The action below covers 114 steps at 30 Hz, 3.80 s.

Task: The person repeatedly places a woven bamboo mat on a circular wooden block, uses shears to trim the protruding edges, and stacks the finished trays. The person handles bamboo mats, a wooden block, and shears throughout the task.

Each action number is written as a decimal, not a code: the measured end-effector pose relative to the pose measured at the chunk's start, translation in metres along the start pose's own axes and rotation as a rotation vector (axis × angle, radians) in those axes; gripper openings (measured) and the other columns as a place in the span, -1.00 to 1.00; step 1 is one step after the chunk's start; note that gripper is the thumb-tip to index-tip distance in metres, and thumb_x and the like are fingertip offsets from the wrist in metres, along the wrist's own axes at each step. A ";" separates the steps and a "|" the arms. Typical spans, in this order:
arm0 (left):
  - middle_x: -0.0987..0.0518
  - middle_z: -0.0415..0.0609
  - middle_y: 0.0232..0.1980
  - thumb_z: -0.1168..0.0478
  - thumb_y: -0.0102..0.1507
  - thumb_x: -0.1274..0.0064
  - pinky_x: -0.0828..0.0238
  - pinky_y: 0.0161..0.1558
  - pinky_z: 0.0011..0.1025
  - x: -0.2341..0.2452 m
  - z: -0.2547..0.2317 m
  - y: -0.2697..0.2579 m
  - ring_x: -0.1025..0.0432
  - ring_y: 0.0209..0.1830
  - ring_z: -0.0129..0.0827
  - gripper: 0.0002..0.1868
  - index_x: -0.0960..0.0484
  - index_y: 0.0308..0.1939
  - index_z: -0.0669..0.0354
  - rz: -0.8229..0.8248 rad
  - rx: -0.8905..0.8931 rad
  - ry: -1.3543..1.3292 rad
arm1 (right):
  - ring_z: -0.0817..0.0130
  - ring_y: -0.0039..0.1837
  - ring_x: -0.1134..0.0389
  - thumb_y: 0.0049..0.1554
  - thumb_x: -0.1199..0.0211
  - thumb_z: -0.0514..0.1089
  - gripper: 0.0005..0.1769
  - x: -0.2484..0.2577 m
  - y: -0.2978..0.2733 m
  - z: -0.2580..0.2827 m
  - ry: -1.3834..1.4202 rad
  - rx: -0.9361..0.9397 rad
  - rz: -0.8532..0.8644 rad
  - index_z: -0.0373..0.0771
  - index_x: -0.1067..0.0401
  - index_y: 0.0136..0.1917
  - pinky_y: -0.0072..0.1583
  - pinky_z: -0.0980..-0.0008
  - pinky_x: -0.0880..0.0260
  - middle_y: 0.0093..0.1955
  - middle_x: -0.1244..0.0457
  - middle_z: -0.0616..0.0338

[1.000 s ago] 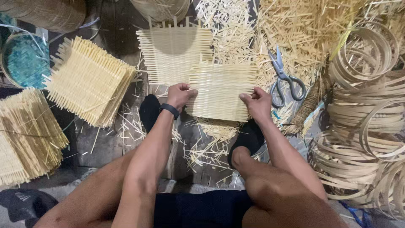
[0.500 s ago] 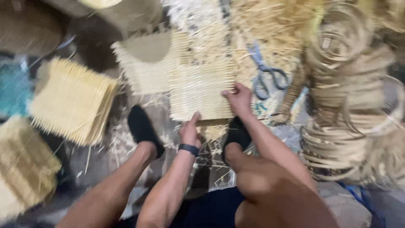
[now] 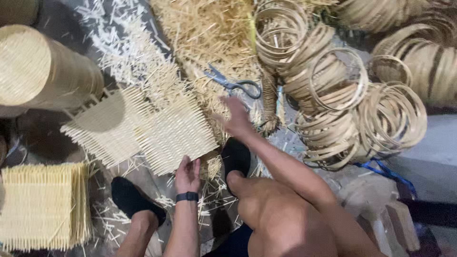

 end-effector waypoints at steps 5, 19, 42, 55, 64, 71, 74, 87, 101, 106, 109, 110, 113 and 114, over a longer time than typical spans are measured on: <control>-0.60 -0.11 -0.22 0.18 0.29 -0.12 -0.54 0.10 -0.24 -0.005 0.011 -0.028 -0.49 -0.13 -0.30 -0.84 -0.60 -0.11 0.15 -0.105 0.012 0.110 | -0.03 0.29 -0.17 -0.02 -0.61 0.26 -0.18 0.215 -0.015 -0.058 -0.503 -0.185 -0.364 -0.35 -0.42 0.25 0.31 -0.01 -0.17 0.20 -0.20 -0.12; -0.60 -0.08 -0.25 0.22 0.29 -0.09 -0.51 -0.25 -0.34 -0.118 0.024 -0.110 -0.51 -0.28 -0.32 -0.84 -0.56 -0.09 0.17 0.308 0.013 0.485 | 0.08 0.03 -0.47 0.22 -0.33 0.05 -0.79 0.306 -0.040 -0.058 -0.759 -0.109 0.006 -0.01 -0.67 0.04 0.13 0.14 -0.46 -0.08 -0.43 0.03; -0.35 -0.24 -0.56 0.01 0.32 -0.17 -0.03 -0.63 -0.57 -0.262 -0.134 -0.244 -0.16 -0.65 -0.59 -0.66 -0.53 -0.40 0.15 0.490 -0.361 0.431 | 0.07 -0.01 -0.34 0.06 -0.47 -0.12 -0.61 0.146 -0.011 0.335 -0.187 0.938 0.122 -0.22 -0.51 0.15 0.01 0.12 -0.35 -0.08 -0.29 0.05; -0.28 -0.34 -0.61 -0.56 0.32 0.29 0.08 -0.64 -0.52 -0.257 -0.147 -0.238 -0.07 -0.70 -0.60 -0.27 -0.39 -0.52 -0.07 0.552 -0.144 0.770 | 0.38 -0.21 -0.28 0.07 -0.39 -0.15 -0.91 0.055 -0.038 0.342 -0.287 1.111 0.330 -0.16 -0.53 -0.19 -0.32 0.41 -0.32 -0.26 -0.23 0.24; -0.24 -0.25 -0.71 -0.57 0.26 0.32 0.14 -0.68 -0.49 -0.240 -0.150 -0.225 -0.09 -0.76 -0.51 -0.24 -0.36 -0.62 -0.02 0.366 -0.130 0.656 | 0.34 -0.29 -0.27 0.00 -0.44 -0.04 -0.71 0.036 -0.038 0.337 -0.296 0.942 0.316 -0.08 -0.62 0.02 -0.33 0.29 -0.30 -0.35 -0.17 0.24; -0.40 -0.31 -0.55 0.23 0.09 -0.13 -0.06 -0.58 -0.57 -0.233 -0.211 -0.211 -0.16 -0.65 -0.60 -0.85 -0.61 -0.29 0.17 0.522 -0.389 0.154 | 0.44 -0.22 -0.39 0.25 -0.01 0.24 -0.40 0.040 0.026 0.224 0.647 -0.320 0.450 -0.33 -0.49 0.14 -0.18 0.43 -0.54 -0.23 -0.32 0.17; -0.34 -0.29 -0.58 -0.07 0.35 -0.16 -0.14 -0.55 -0.55 -0.240 -0.219 -0.218 -0.19 -0.64 -0.58 -0.65 -0.57 -0.30 0.13 0.713 -0.345 -0.022 | 0.50 -0.34 -0.17 0.27 -0.13 0.19 -0.39 0.035 0.025 0.221 1.174 -0.386 0.588 -0.49 -0.42 0.14 -0.31 0.43 -0.26 -0.38 -0.10 0.33; -0.11 -0.36 -0.71 0.02 0.34 -0.10 0.20 -0.71 -0.52 -0.235 -0.198 -0.224 0.07 -0.78 -0.60 -0.58 -0.40 -0.55 0.06 0.544 -0.246 0.378 | 0.54 -0.44 0.04 0.22 -0.21 0.23 -0.45 0.010 0.011 0.184 1.159 -0.463 0.682 -0.35 -0.44 -0.19 -0.39 0.49 0.03 -0.48 0.02 0.42; -0.15 -0.31 -0.71 0.09 0.37 -0.05 0.18 -0.70 -0.53 -0.229 -0.206 -0.203 0.05 -0.77 -0.57 -0.60 -0.38 -0.56 0.02 0.609 -0.216 -0.009 | 0.54 -0.49 0.14 0.27 -0.18 0.09 -0.45 0.000 0.010 0.191 1.346 -0.442 0.579 -0.09 -0.17 -0.48 -0.46 0.50 0.13 -0.54 0.10 0.40; -0.15 -0.31 -0.71 0.06 0.38 -0.04 0.16 -0.70 -0.53 -0.229 -0.202 -0.199 0.05 -0.77 -0.55 -0.60 -0.40 -0.54 0.04 0.631 -0.183 -0.042 | 0.56 -0.49 0.08 0.32 -0.16 0.14 -0.47 -0.007 0.009 0.183 1.300 -0.444 0.578 -0.12 -0.25 -0.41 -0.44 0.53 0.04 -0.53 0.08 0.41; -0.16 -0.30 -0.70 0.04 0.37 -0.04 0.15 -0.70 -0.52 -0.221 -0.206 -0.189 0.03 -0.76 -0.56 -0.62 -0.41 -0.52 0.02 0.580 -0.244 -0.047 | 0.55 -0.41 -0.10 0.28 -0.18 0.05 -0.69 0.000 0.016 0.168 0.989 -0.429 0.467 -0.18 -0.45 -0.18 -0.34 0.53 -0.18 -0.46 -0.09 0.36; -0.16 -0.31 -0.69 0.03 0.37 -0.03 0.13 -0.70 -0.54 -0.214 -0.211 -0.180 0.01 -0.76 -0.58 -0.66 -0.47 -0.47 0.04 0.505 -0.304 -0.005 | 0.54 -0.37 -0.18 0.25 -0.19 0.01 -0.74 0.002 0.021 0.163 0.865 -0.420 0.440 -0.21 -0.53 -0.09 -0.30 0.53 -0.28 -0.43 -0.17 0.33; -0.27 -0.29 -0.65 0.08 0.30 -0.06 0.02 -0.69 -0.55 -0.181 -0.217 -0.150 -0.09 -0.74 -0.58 -0.81 -0.58 -0.34 0.05 0.279 -0.489 0.153 | 0.52 -0.29 -0.41 -0.01 -0.31 -0.24 -0.72 -0.001 0.019 0.130 0.555 -0.474 0.384 -0.14 -0.46 0.01 -0.28 0.44 -0.47 -0.30 -0.40 0.29; -0.36 -0.25 -0.63 0.16 0.24 -0.08 -0.06 -0.69 -0.52 -0.171 -0.219 -0.137 -0.17 -0.73 -0.54 -0.92 -0.58 -0.31 0.05 0.214 -0.564 0.225 | 0.47 -0.28 -0.41 0.02 -0.34 -0.24 -0.77 -0.004 0.017 0.120 0.515 -0.414 0.351 -0.22 -0.49 0.00 -0.26 0.43 -0.46 -0.28 -0.40 0.23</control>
Point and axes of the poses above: each hand's wrist, its own y-axis towards the middle knuckle, its own x-axis out of the back of the hand, z = x × y, the point moved 9 cm from there along y, towards the middle knuckle
